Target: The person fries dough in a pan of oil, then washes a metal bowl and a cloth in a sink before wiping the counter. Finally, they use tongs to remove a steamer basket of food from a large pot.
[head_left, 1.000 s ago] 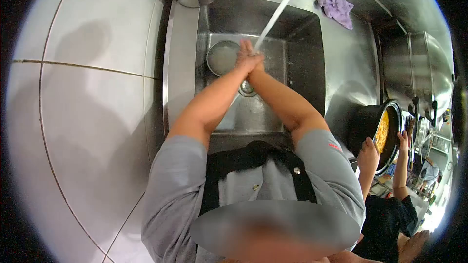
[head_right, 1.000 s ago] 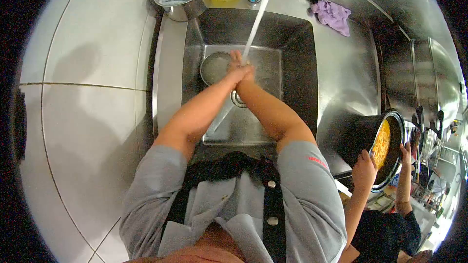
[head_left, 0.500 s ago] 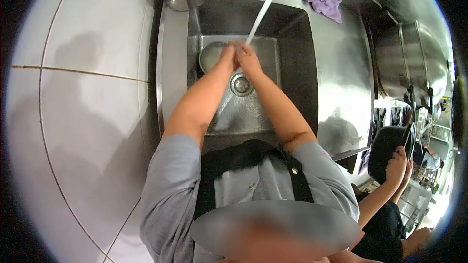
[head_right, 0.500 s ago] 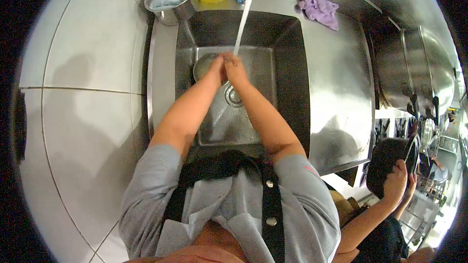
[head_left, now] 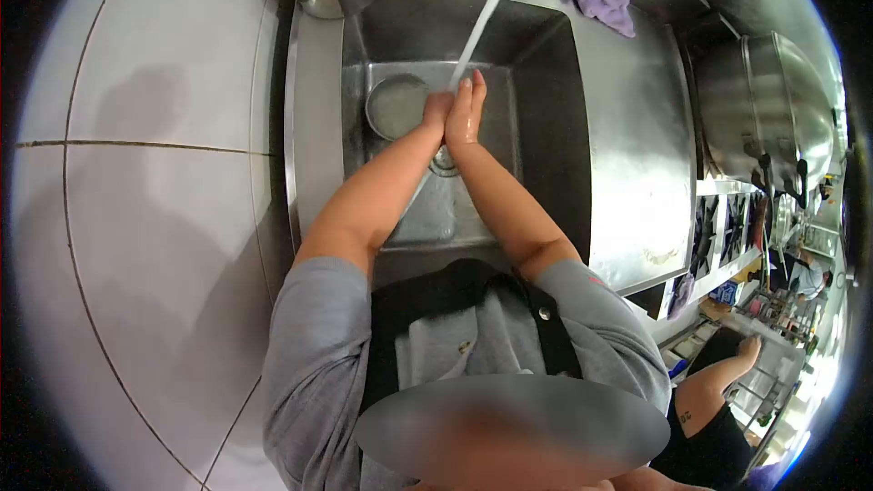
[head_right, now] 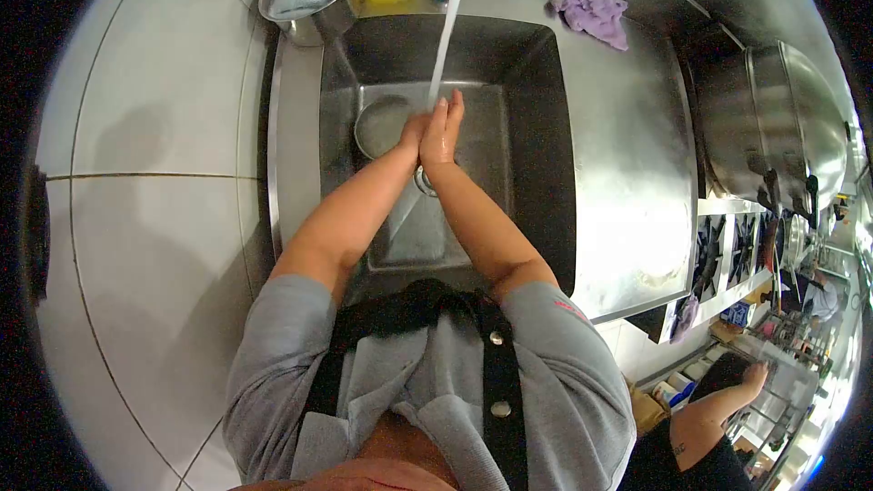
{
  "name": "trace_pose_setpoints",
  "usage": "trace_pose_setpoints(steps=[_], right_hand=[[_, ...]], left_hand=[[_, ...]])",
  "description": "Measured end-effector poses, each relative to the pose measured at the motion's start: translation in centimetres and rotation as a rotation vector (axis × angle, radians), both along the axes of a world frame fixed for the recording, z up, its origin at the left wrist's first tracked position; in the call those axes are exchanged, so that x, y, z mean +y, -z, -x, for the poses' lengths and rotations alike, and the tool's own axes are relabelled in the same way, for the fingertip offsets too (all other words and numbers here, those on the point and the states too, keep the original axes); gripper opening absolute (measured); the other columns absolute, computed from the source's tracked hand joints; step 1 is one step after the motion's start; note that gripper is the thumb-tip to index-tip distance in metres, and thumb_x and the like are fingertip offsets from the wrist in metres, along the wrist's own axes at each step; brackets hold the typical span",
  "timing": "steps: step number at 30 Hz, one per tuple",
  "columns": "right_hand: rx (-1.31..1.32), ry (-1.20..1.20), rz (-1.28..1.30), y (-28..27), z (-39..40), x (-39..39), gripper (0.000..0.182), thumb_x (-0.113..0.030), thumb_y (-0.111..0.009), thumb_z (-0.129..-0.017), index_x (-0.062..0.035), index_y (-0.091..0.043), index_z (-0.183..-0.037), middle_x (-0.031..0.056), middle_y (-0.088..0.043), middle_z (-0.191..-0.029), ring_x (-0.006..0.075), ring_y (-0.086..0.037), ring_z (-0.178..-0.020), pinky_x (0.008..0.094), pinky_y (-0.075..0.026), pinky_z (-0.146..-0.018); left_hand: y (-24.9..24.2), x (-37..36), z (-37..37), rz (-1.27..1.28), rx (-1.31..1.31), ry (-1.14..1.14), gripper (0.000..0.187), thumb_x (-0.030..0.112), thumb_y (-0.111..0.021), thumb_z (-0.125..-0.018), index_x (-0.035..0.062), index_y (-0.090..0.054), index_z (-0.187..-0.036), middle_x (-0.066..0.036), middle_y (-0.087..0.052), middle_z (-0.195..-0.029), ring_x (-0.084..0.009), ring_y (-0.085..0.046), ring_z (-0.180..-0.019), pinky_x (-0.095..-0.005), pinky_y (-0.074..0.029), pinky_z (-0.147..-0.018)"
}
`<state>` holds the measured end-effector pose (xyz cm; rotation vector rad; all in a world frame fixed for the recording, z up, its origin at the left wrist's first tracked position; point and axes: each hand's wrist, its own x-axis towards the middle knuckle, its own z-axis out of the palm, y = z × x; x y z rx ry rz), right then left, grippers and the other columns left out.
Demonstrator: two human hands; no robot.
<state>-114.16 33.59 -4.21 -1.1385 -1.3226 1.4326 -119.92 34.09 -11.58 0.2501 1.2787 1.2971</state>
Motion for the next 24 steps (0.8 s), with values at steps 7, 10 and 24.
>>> trace_pose_setpoints(steps=[7, 10, 24], right_hand=[[-0.188, -0.129, -0.211, 0.0, -0.2, -0.8, 0.05, -0.014, -0.04, -0.091, 0.0045, -0.021, -0.133, 0.0217, -0.03, -0.134, 0.0336, -0.033, -0.123, 0.0372, -0.025, -0.104], [-0.058, -0.109, -0.17, 0.2, -0.1, -1.2, 0.047, -0.012, -0.042, -0.089, 0.0023, -0.026, -0.131, 0.0226, -0.038, -0.128, 0.0341, -0.04, -0.117, 0.0373, -0.03, -0.1], [-0.041, 0.023, 0.303, 3.3, 2.6, 5.5, 0.018, -0.007, -0.06, -0.077, 0.001, -0.058, -0.093, 0.0103, -0.059, -0.074, 0.0183, -0.056, -0.063, 0.0309, -0.045, -0.055]], left_hand=[[-8.2, -2.8, 0.5, -0.106, 1.056, 0.173, 0.031, 0.032, -0.043, -0.086, 0.0057, -0.06, -0.085, -0.018, -0.061, -0.088, -0.0369, -0.056, -0.086, -0.0434, -0.044, -0.073], [-4.9, -2.8, 0.7, -0.177, 1.207, 0.091, 0.031, 0.032, -0.046, -0.085, 0.0042, -0.06, -0.081, -0.018, -0.062, -0.084, -0.0363, -0.058, -0.081, -0.0438, -0.045, -0.069], [-6.0, -0.5, -0.2, 0.038, -0.485, -0.396, 0.025, 0.026, -0.048, -0.089, 0.0025, -0.055, -0.094, -0.005, -0.056, -0.075, -0.0177, -0.054, -0.059, -0.0307, -0.042, -0.048]])
